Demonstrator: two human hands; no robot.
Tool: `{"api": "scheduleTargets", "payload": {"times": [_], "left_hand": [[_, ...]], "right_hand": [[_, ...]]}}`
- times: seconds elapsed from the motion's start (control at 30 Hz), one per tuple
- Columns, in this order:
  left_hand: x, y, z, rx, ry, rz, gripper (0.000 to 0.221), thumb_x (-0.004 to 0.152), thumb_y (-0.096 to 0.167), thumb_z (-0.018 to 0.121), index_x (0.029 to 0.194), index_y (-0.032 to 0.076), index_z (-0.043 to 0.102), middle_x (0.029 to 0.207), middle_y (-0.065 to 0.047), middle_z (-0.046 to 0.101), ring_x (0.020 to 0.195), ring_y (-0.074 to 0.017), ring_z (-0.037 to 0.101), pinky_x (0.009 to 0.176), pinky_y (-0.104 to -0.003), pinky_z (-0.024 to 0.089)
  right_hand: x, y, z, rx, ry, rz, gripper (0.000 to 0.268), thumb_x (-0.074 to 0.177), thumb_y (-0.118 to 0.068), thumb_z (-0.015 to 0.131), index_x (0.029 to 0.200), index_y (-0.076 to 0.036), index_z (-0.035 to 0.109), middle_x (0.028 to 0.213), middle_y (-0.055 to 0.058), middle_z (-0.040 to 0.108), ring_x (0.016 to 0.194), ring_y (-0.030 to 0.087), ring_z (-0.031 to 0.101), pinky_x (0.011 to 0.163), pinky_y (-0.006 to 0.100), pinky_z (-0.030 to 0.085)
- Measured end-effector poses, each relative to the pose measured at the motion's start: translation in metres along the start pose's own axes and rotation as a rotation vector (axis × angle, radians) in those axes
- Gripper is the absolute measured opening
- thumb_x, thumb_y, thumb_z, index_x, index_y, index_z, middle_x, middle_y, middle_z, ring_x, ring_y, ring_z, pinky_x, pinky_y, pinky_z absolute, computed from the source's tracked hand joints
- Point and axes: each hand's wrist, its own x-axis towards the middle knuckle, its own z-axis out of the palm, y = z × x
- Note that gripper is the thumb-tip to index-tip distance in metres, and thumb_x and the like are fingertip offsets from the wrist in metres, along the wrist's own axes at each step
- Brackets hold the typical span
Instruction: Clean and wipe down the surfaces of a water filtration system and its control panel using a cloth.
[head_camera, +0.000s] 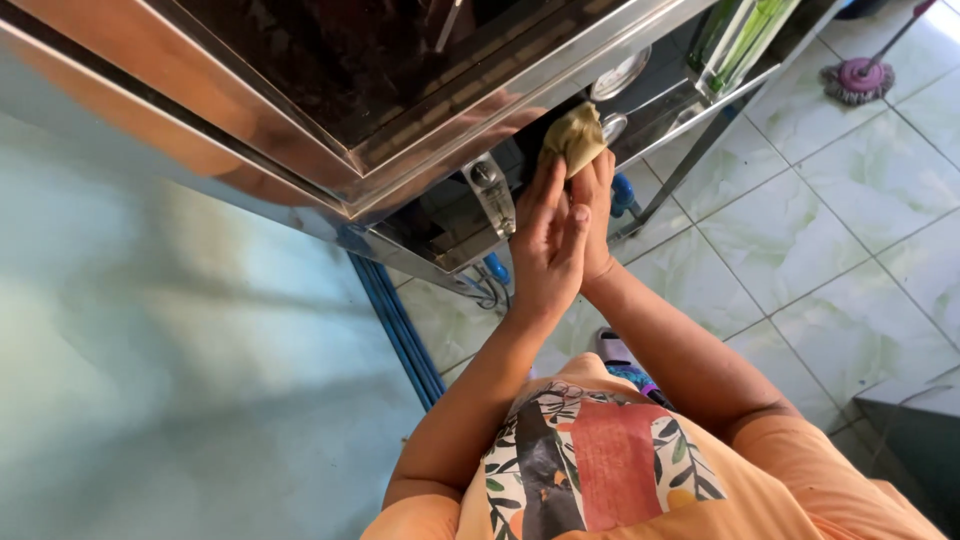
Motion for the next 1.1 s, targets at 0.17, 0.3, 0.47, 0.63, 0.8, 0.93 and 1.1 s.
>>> {"api": "scheduleTargets", "payload": {"times": [0.17, 0.3, 0.47, 0.63, 0.8, 0.93, 1.1], "left_hand": [[0.010, 0.018, -0.015, -0.119, -0.037, -0.004, 0.054, 0.111, 0.025, 0.060, 0.157, 0.002, 0.045, 0.160, -0.020, 0.047, 0.150, -0.0316, 0.048, 0.125, -0.039, 0.040], [0.022, 0.033, -0.014, -0.108, -0.073, 0.064, 0.058, 0.112, 0.026, 0.059, 0.161, 0.002, 0.039, 0.161, -0.019, 0.044, 0.152, -0.0298, 0.044, 0.128, -0.038, 0.036], [0.014, 0.015, 0.003, -0.155, -0.050, 0.045, 0.056, 0.112, 0.025, 0.059, 0.161, 0.002, 0.041, 0.160, -0.019, 0.045, 0.151, -0.0301, 0.044, 0.127, -0.039, 0.037], [-0.009, -0.009, 0.028, -0.191, 0.001, -0.093, 0.055, 0.109, 0.025, 0.061, 0.156, 0.003, 0.046, 0.159, -0.018, 0.051, 0.148, -0.0309, 0.051, 0.123, -0.040, 0.044], [-0.015, -0.027, 0.058, -0.118, 0.019, -0.121, 0.055, 0.106, 0.027, 0.065, 0.154, 0.004, 0.050, 0.157, -0.019, 0.053, 0.147, -0.0325, 0.053, 0.124, -0.041, 0.042], [0.012, -0.029, 0.093, -0.171, -0.034, -0.066, 0.059, 0.107, 0.031, 0.064, 0.157, 0.005, 0.046, 0.161, -0.019, 0.049, 0.152, -0.0324, 0.048, 0.129, -0.041, 0.038], [0.032, -0.045, 0.121, -0.145, -0.097, -0.045, 0.076, 0.103, 0.033, 0.066, 0.164, 0.004, 0.031, 0.170, -0.024, 0.031, 0.161, -0.0387, 0.029, 0.132, -0.045, 0.025]], "right_hand": [[0.018, -0.030, -0.006, -0.038, 0.017, -0.047, 0.029, 0.101, -0.019, 0.061, 0.126, -0.004, 0.060, 0.131, 0.017, 0.058, 0.124, 0.039, 0.049, 0.111, 0.046, 0.042], [0.036, -0.039, -0.015, -0.033, 0.037, -0.100, 0.030, 0.102, -0.017, 0.061, 0.128, -0.004, 0.058, 0.134, 0.018, 0.055, 0.127, 0.039, 0.047, 0.113, 0.046, 0.042], [0.029, -0.019, -0.018, -0.065, 0.022, -0.146, 0.036, 0.102, -0.016, 0.060, 0.135, -0.003, 0.055, 0.141, 0.017, 0.053, 0.129, 0.039, 0.047, 0.115, 0.046, 0.041], [0.015, -0.003, -0.028, -0.084, -0.035, -0.114, 0.040, 0.101, -0.017, 0.060, 0.138, -0.003, 0.056, 0.140, 0.016, 0.056, 0.125, 0.039, 0.050, 0.113, 0.045, 0.041], [0.005, 0.050, -0.047, -0.110, -0.087, -0.067, 0.037, 0.099, -0.017, 0.061, 0.134, -0.005, 0.058, 0.136, 0.018, 0.057, 0.123, 0.040, 0.052, 0.110, 0.046, 0.043], [0.039, 0.069, -0.078, -0.130, -0.072, -0.038, 0.038, 0.100, -0.018, 0.060, 0.136, -0.005, 0.057, 0.135, 0.019, 0.056, 0.124, 0.040, 0.052, 0.109, 0.047, 0.043], [0.054, 0.123, -0.075, -0.124, -0.105, -0.101, 0.038, 0.111, -0.023, 0.058, 0.143, -0.004, 0.051, 0.147, 0.025, 0.045, 0.136, 0.048, 0.042, 0.120, 0.053, 0.035]]}}
